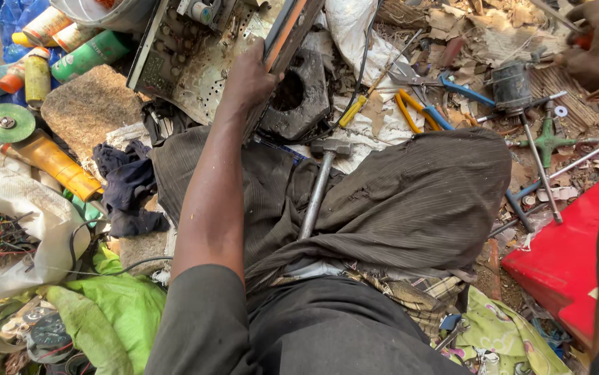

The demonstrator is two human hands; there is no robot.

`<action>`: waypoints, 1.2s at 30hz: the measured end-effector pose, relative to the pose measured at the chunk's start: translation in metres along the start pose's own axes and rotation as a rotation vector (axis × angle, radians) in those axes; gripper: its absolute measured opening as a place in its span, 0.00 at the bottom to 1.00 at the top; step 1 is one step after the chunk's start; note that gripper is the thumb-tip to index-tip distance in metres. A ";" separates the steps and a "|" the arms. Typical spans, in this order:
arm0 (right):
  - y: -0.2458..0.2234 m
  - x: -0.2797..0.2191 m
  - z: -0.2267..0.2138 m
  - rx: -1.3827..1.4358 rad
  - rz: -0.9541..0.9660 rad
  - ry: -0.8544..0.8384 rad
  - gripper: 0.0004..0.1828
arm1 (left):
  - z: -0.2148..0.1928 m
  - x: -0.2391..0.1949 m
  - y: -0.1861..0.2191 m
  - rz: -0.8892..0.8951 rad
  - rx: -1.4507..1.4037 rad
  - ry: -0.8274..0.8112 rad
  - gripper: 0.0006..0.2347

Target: The person sits on the ground and uses a screwdriver and pliers to remove components from a metal electronic chassis. They unscrew parts, pull out wires, and separate a long metal strip from the main unit.

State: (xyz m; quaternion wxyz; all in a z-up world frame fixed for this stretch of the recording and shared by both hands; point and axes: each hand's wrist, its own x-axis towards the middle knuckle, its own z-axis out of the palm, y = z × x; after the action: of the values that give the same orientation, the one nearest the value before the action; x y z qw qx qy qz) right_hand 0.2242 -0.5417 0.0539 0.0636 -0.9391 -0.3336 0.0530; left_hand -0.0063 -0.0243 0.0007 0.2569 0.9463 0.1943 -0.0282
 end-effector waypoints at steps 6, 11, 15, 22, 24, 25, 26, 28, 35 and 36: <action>-0.169 -0.075 -0.013 1.111 0.229 -0.135 0.25 | 0.015 0.002 -0.015 0.128 0.082 0.097 0.23; -0.261 -0.093 0.034 1.331 0.314 -0.195 0.30 | 0.010 -0.009 -0.010 0.100 0.085 0.136 0.25; -0.275 -0.100 0.064 1.509 0.306 -0.061 0.23 | 0.021 -0.005 0.014 0.158 0.193 0.332 0.38; -0.270 -0.095 0.092 1.323 0.348 -0.130 0.20 | 0.024 -0.008 0.006 0.128 0.297 0.300 0.34; -0.268 -0.090 0.091 1.336 0.351 -0.130 0.21 | 0.023 -0.006 0.006 0.138 0.329 0.337 0.32; -0.268 -0.091 0.090 1.345 0.363 -0.138 0.21 | 0.025 -0.007 0.006 0.144 0.343 0.350 0.32; -0.268 -0.092 0.090 1.356 0.374 -0.148 0.21 | 0.025 -0.009 0.005 0.118 0.332 0.322 0.31; -0.268 -0.093 0.088 1.382 0.357 -0.165 0.22 | 0.025 -0.010 0.005 0.070 0.306 0.272 0.31; -0.261 -0.089 0.089 1.367 0.399 -0.223 0.23 | 0.020 -0.011 0.006 0.104 0.287 0.299 0.27; -0.260 -0.090 0.090 1.346 0.323 -0.166 0.22 | 0.021 -0.013 0.007 0.084 0.268 0.287 0.25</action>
State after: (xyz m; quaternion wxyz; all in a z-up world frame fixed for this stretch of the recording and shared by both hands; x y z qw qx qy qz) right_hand -0.0190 -0.3911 0.0109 0.5975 -0.7261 -0.0882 0.3286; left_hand -0.0145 -0.0448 -0.0127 0.0992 0.9736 0.1838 0.0923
